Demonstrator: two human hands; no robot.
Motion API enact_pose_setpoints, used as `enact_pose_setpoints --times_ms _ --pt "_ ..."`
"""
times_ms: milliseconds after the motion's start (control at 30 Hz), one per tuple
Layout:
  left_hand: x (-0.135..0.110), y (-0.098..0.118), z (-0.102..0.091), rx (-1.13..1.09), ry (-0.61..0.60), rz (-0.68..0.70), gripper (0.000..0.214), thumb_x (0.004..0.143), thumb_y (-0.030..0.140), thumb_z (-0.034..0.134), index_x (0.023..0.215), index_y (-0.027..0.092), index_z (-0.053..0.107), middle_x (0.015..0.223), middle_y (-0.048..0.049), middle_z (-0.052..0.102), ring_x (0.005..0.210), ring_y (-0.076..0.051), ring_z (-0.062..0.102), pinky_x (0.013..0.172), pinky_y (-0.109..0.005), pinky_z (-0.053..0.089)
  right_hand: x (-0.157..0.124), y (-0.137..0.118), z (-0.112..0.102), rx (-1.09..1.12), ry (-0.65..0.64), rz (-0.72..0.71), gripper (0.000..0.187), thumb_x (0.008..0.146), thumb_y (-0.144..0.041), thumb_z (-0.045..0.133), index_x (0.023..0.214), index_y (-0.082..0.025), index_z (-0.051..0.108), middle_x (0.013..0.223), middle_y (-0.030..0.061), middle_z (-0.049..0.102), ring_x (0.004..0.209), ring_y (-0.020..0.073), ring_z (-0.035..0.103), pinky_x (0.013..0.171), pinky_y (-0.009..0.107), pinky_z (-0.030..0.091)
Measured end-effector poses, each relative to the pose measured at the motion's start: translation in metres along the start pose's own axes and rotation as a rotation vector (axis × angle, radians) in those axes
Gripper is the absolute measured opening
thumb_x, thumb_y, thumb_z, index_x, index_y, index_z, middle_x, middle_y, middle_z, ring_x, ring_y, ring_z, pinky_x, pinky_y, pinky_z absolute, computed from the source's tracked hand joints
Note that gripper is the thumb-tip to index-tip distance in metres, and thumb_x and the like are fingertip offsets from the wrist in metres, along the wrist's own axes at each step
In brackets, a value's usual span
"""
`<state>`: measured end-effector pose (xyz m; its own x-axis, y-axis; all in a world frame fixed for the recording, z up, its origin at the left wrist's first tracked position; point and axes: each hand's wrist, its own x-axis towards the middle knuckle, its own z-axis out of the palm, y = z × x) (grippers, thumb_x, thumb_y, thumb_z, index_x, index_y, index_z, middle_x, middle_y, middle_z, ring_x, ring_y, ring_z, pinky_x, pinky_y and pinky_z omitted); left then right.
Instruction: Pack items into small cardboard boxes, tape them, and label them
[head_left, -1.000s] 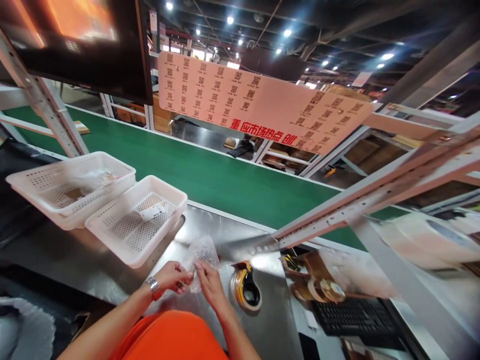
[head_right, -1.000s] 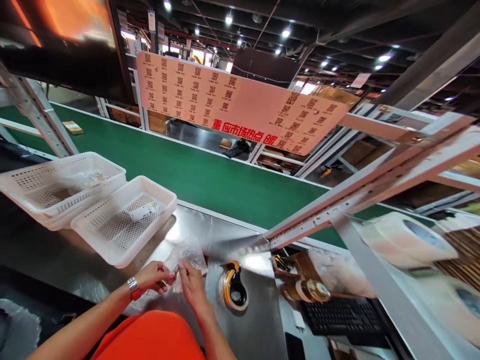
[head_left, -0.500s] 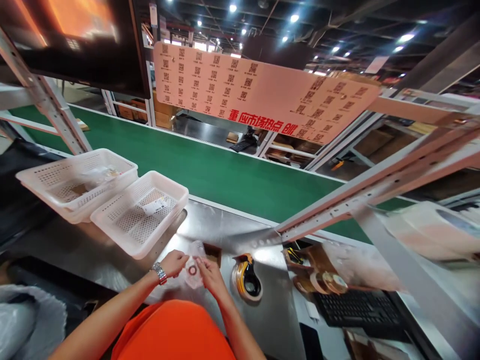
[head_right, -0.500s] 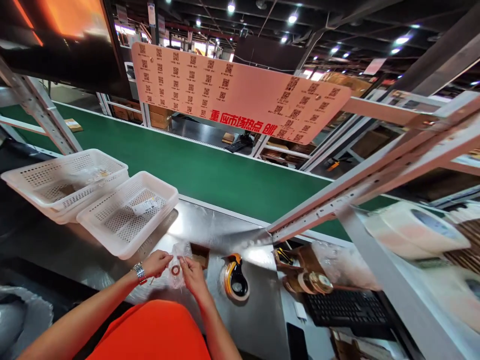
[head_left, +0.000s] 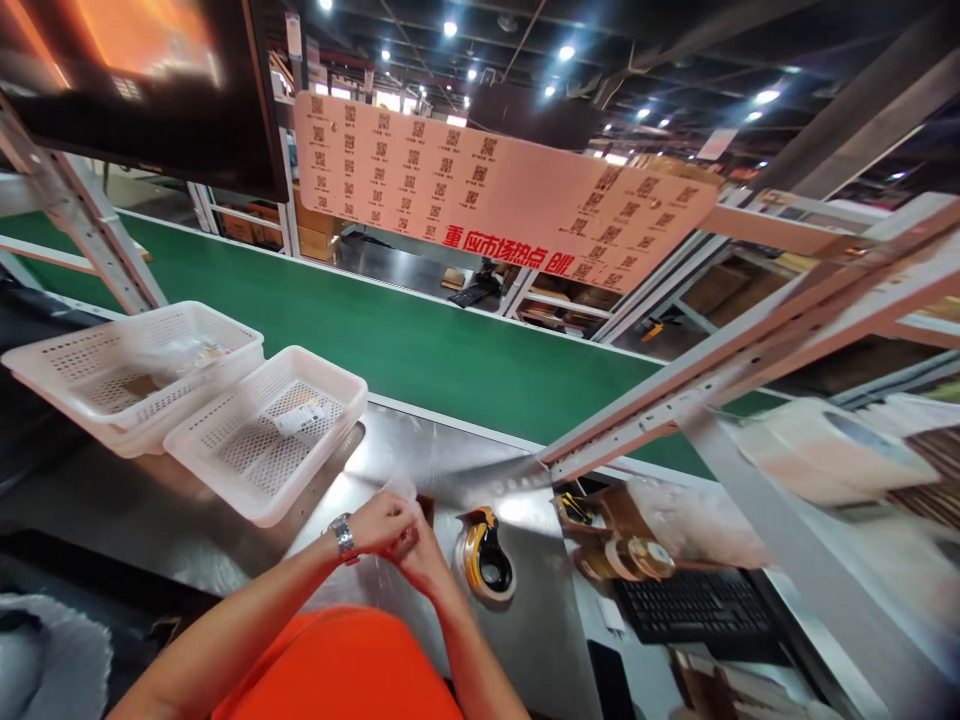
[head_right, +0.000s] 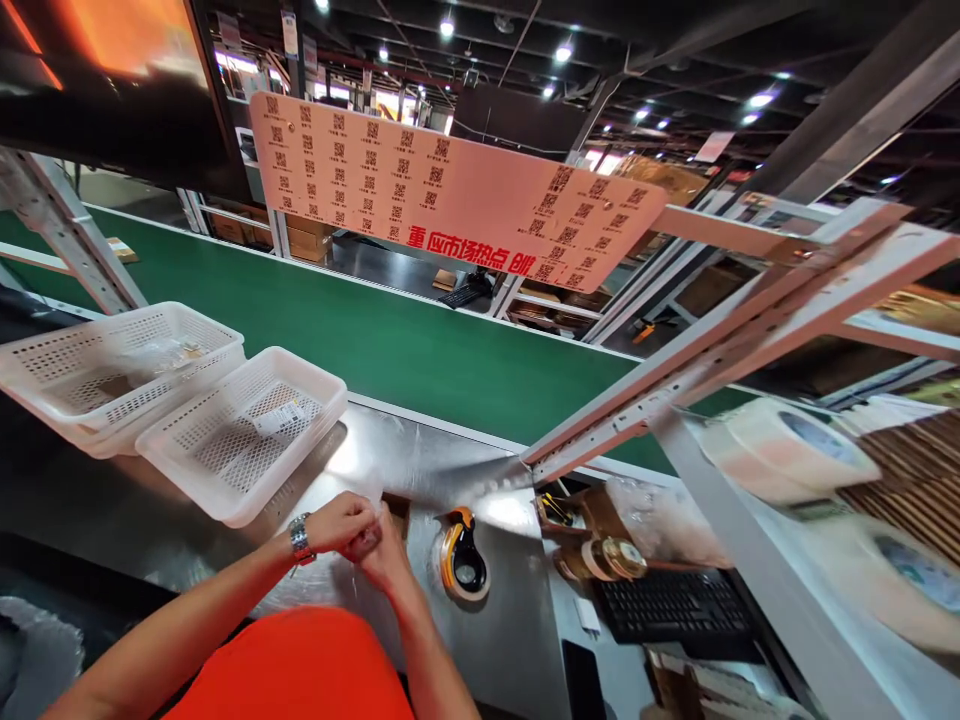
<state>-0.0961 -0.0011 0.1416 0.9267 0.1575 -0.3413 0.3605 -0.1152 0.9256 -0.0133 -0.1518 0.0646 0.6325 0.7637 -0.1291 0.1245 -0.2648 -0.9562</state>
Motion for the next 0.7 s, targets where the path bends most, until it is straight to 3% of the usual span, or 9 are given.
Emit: enact_pose_setpoints --times_ms 67,167,267,333,400,533,700 --pt "0.005 -0.002 0.009 0.018 -0.030 0.057 0.040 0.093 0.049 0.064 0.062 0.024 0.059 0.057 0.0011 0.057 0.056 -0.016 0.052 0.061 -0.032 0.039 0.007 0.014 0.004 -0.030 -0.009 -0.010 0.037 0.083 -0.053 0.082 0.098 -0.019 0.086 0.093 0.0079 0.083 0.092 0.0288 0.075 0.085 0.040 0.061" --pt "0.011 -0.019 0.009 -0.051 -0.042 0.057 0.036 0.090 0.056 0.074 0.079 0.023 0.066 0.064 0.0030 0.063 0.059 -0.016 0.057 0.062 -0.030 0.042 0.017 0.034 -0.009 -0.090 0.013 -0.068 0.039 0.091 -0.055 0.068 0.082 -0.020 0.083 0.079 0.0061 0.080 0.081 0.0253 0.073 0.076 0.035 0.062" --pt "0.017 -0.055 -0.003 -0.007 0.181 0.026 0.033 0.090 0.053 0.081 0.096 0.021 0.074 0.072 0.0040 0.068 0.067 -0.018 0.065 0.069 -0.029 0.049 0.029 0.047 -0.035 -0.191 0.101 -0.084 0.037 0.092 -0.049 0.063 0.095 -0.021 0.086 0.098 0.0120 0.089 0.098 0.0289 0.079 0.093 0.040 0.067" --pt "0.022 -0.085 -0.010 0.142 0.375 0.002 0.021 0.093 0.039 0.080 0.104 0.021 0.078 0.077 0.0029 0.072 0.077 -0.020 0.071 0.078 -0.031 0.055 0.040 0.054 -0.049 -0.275 0.139 -0.055 0.037 0.092 -0.042 0.060 0.102 -0.020 0.087 0.111 0.0173 0.091 0.109 0.0315 0.081 0.107 0.046 0.066" --pt "0.026 -0.114 -0.011 0.310 0.450 -0.014 0.017 0.097 0.024 0.075 0.112 0.020 0.081 0.092 -0.0024 0.080 0.089 -0.022 0.077 0.090 -0.034 0.061 0.054 0.060 -0.056 -0.373 0.122 -0.018 0.033 0.093 -0.036 0.059 0.099 -0.019 0.087 0.112 0.0180 0.092 0.108 0.0318 0.081 0.108 0.047 0.066" --pt "0.036 -0.154 0.005 0.581 0.332 0.090 0.032 0.101 0.014 0.070 0.130 0.018 0.085 0.139 -0.0158 0.081 0.132 -0.031 0.077 0.120 -0.045 0.061 0.079 0.069 -0.045 -0.581 -0.060 0.068 0.017 0.086 -0.021 0.068 0.075 -0.020 0.081 0.088 0.0100 0.091 0.094 0.0295 0.082 0.093 0.039 0.068" --pt "0.045 -0.168 0.027 0.827 0.033 0.212 0.049 0.104 0.020 0.069 0.153 0.020 0.077 0.172 -0.0170 0.067 0.178 -0.040 0.037 0.148 -0.064 0.032 0.090 0.073 -0.010 -0.844 -0.234 0.155 0.017 0.079 -0.005 0.074 0.069 -0.018 0.080 0.089 0.0177 0.091 0.091 0.0335 0.088 0.092 0.039 0.067"
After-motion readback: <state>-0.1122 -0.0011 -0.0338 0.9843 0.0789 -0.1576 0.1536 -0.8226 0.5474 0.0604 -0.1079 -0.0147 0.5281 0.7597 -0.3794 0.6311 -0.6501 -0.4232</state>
